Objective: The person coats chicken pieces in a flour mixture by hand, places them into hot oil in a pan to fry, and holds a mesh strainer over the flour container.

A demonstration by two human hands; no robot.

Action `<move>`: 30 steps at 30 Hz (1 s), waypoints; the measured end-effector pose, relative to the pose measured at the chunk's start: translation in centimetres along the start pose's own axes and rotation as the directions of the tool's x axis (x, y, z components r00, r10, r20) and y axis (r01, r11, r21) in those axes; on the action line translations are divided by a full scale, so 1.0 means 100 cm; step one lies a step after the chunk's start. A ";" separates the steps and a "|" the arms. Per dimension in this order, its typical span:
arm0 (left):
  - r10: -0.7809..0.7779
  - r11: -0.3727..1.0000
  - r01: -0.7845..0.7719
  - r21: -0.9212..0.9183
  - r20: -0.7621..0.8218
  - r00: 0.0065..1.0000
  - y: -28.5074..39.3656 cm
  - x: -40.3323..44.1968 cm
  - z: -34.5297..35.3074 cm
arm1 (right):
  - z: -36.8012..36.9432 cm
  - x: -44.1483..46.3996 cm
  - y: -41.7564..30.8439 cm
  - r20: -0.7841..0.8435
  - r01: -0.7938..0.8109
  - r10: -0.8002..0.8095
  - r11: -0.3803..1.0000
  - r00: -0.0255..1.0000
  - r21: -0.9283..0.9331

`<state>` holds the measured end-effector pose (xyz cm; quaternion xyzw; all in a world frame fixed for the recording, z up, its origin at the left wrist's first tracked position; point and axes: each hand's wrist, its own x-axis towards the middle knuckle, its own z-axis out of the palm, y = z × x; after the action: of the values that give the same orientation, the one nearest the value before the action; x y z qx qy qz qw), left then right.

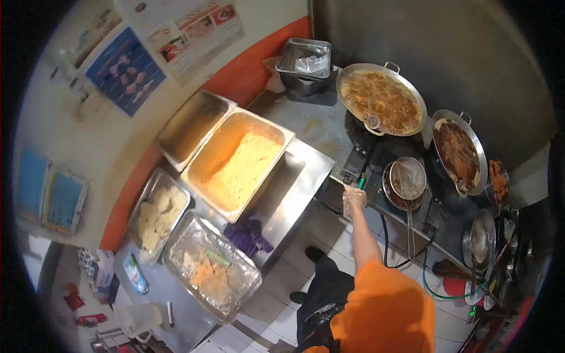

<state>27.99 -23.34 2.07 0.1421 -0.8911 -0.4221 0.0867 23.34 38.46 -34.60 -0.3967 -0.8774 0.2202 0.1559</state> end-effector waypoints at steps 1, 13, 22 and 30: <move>0.012 0.999 -0.011 0.030 -0.006 1.000 0.008 0.007 0.005 | 0.070 0.016 0.060 -0.012 -0.102 0.129 0.836 0.992 0.539; 0.067 0.977 -0.068 0.202 0.009 0.998 0.056 0.040 -0.006 | -0.016 0.034 -0.055 0.086 -0.554 0.561 0.762 0.823 0.335; 0.186 0.947 -0.185 0.264 0.018 0.982 0.074 0.025 -0.016 | -0.037 0.025 -0.085 0.030 -0.600 0.650 0.683 0.760 0.416; 0.292 0.903 -0.295 0.312 0.059 0.955 0.078 0.002 -0.009 | -0.074 -0.005 -0.107 0.050 -0.578 0.725 0.503 0.687 0.643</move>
<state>26.68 -19.35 8.70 0.0162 -0.9589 -0.2565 0.1204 20.32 33.72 -22.88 -0.6481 -0.5145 0.4873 0.2790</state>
